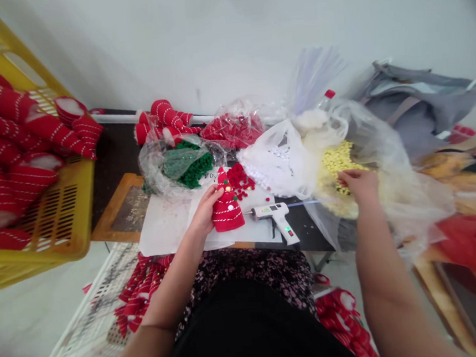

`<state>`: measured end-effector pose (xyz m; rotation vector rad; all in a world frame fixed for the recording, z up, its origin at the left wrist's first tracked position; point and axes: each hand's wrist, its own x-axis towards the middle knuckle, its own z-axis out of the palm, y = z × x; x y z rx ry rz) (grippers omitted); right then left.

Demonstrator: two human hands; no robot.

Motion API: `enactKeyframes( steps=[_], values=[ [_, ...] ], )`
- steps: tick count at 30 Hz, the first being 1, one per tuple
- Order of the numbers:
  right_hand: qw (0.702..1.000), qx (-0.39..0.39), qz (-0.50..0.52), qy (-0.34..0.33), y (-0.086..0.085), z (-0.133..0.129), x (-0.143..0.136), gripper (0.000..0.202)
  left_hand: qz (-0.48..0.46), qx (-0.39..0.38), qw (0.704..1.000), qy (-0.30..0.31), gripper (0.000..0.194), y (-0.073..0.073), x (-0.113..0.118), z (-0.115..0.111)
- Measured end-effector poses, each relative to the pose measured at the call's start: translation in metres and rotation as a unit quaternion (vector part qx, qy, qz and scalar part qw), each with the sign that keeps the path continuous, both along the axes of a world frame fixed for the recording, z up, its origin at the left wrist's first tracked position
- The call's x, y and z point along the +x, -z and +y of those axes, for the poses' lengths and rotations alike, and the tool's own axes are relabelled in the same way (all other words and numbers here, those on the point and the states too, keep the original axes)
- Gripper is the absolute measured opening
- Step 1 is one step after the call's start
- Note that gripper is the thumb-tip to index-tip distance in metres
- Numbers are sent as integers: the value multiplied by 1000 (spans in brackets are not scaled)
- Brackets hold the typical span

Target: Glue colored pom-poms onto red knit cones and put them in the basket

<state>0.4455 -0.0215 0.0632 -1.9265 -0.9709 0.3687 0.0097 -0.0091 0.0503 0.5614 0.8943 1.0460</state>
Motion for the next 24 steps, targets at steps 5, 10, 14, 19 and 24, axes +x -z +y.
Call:
enactKeyframes(
  steps=[5,10,14,19,24],
  values=[
    [992,84,90,-10,-23,-7,-40,15,-12,-4,1000,2,44,0,1,0],
    [959,74,111,-248,-40,-27,-137,28,-38,-17,999,3,42,-1,1,-2],
    [920,48,88,-378,-37,-37,-202,26,-48,-22,999,0,38,0,-1,-4],
    [885,80,-22,-458,-24,-35,-234,21,-55,-19,998,-5,36,1,-4,-5],
    [847,123,-140,-497,-19,-33,-243,19,-79,-15,997,9,36,0,-4,-8]
  ],
)
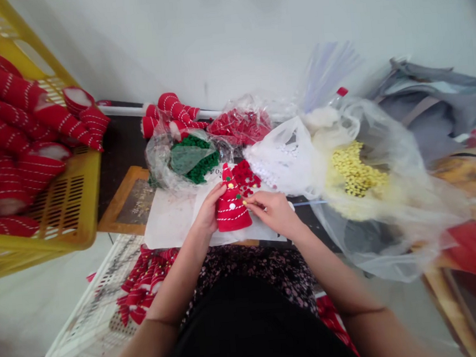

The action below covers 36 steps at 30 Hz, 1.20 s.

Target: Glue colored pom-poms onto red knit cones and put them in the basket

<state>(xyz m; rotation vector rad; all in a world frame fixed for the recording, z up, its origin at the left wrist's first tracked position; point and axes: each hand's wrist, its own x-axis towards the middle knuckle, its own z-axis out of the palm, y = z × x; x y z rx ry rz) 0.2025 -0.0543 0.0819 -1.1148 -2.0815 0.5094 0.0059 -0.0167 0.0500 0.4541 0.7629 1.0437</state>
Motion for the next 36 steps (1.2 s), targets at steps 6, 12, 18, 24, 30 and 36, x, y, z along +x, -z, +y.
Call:
enactKeyframes(
  steps=[6,12,18,24,30,36],
  values=[
    [993,73,-94,10,1,-5,1,32,5,-3,1000,-13,39,1,-2,0],
    [982,127,-133,45,1,-8,-4,35,9,-6,1000,-15,38,-1,-1,1],
    [982,148,-92,78,-12,-9,0,33,34,25,999,-23,41,-2,2,-1],
    [985,137,-107,-13,-25,-16,-16,26,81,54,995,-27,43,-4,11,-3],
    [948,136,-284,-42,-8,-15,-33,25,127,73,988,-39,42,-8,21,-6],
    [953,160,-256,-11,-9,-14,-21,28,131,69,988,-38,41,-4,21,-5]
  ],
)
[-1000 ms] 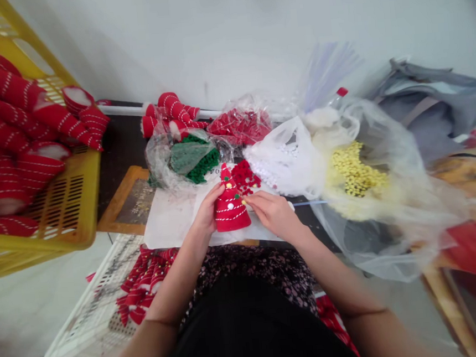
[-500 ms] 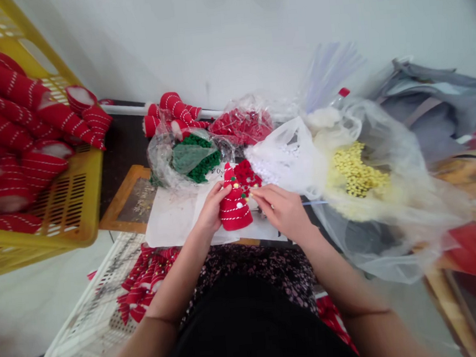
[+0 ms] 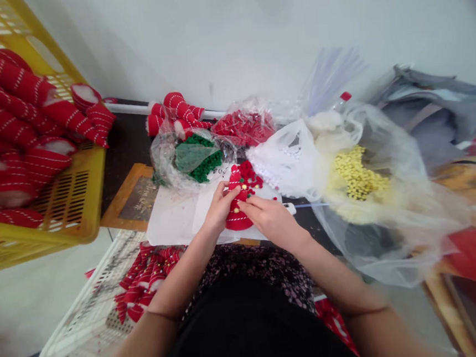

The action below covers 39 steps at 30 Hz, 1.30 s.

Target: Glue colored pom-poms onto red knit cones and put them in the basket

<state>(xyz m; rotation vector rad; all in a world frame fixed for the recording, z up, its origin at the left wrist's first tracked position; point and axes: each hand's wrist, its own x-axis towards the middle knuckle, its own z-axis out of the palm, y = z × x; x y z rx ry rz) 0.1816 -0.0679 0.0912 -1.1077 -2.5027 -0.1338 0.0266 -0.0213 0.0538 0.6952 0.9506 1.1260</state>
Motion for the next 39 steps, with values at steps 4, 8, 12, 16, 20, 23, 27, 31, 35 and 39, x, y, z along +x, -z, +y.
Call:
enactKeyframes(
  steps=[4,8,12,16,20,23,27,31,35,39],
  values=[
    [999,-6,-19,-25,0,-1,-4,32,6,3,1000,-6,41,1,0,0],
    [998,-33,51,-33,0,-1,-3,32,-10,0,1000,-1,42,-1,-2,-1],
    [971,-71,228,19,-8,3,16,27,-59,-22,998,9,42,0,-8,-1],
    [950,-115,288,43,-9,8,29,21,-84,-35,996,-4,39,4,-11,1],
    [947,-129,292,27,-1,9,24,23,-102,-44,994,-16,38,7,-10,2],
    [949,-137,283,22,3,8,18,25,-109,-43,993,-28,39,7,-9,2],
    [943,-135,302,28,4,8,17,24,-100,-43,993,-43,41,7,-9,2],
    [933,-132,331,42,4,10,17,23,-95,-39,994,-44,42,8,-11,2],
    [923,-163,346,38,5,9,13,22,-94,-33,994,-38,41,7,-9,3],
    [884,-185,407,134,8,9,19,21,-77,-32,996,-23,43,3,-22,-6]
  ],
)
